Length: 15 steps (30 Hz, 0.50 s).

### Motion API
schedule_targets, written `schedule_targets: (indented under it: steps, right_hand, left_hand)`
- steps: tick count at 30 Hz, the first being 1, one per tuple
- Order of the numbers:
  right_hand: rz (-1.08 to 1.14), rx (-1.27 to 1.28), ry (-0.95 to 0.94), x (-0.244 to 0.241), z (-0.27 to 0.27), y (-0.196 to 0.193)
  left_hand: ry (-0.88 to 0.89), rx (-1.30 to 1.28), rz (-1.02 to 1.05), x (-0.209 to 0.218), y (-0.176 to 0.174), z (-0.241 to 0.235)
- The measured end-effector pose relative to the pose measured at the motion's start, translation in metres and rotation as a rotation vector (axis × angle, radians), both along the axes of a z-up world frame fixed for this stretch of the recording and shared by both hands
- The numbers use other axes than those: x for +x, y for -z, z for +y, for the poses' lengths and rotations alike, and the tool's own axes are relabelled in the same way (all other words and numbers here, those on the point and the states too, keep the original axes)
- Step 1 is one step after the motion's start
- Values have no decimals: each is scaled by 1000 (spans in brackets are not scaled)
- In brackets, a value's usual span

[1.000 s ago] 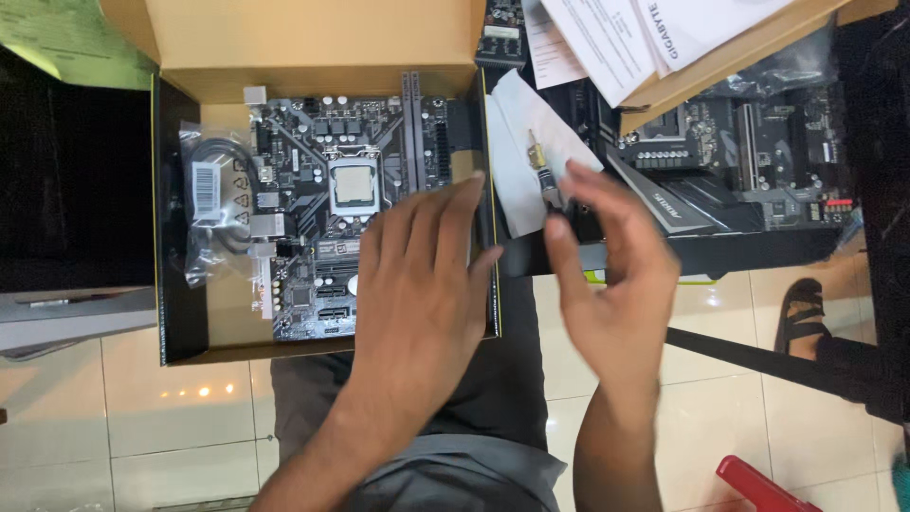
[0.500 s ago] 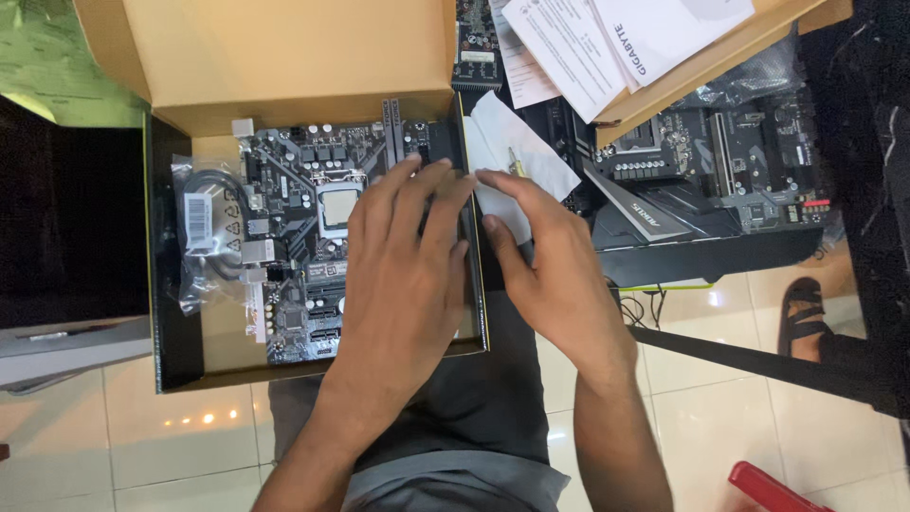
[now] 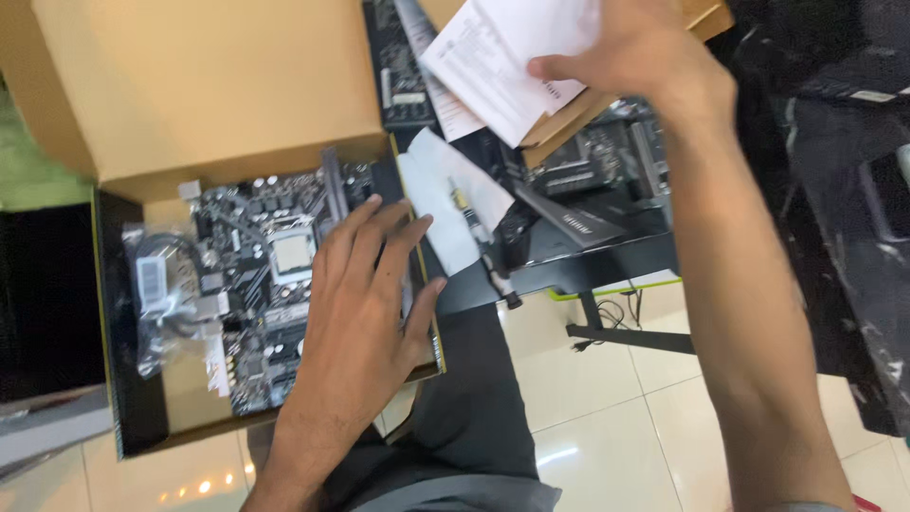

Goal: The person handles a computer motherboard inside a cardboard box, using their hands to press down on components and adjust parts. They then pick up a small plastic bag containing accessories and examine it.

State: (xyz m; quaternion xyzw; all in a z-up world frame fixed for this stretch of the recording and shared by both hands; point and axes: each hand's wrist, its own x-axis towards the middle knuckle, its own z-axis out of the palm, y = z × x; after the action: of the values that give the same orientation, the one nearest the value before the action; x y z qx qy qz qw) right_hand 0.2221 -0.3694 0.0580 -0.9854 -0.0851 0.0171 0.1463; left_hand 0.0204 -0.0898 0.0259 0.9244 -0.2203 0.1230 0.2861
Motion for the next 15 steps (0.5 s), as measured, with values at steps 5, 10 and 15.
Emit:
schedule_targets:
  steps: [5,10,15]
  right_hand:
    - [250,-91,240,29,9,7]
    - [90,73,182,30,15,20]
    - [-28,103,172,45,1,40]
  left_hand:
    - [36,16,-37,7,-1,-8]
    - [28,-10,-10,7,1,-10]
    - [41,-16,-4,5,4,-9]
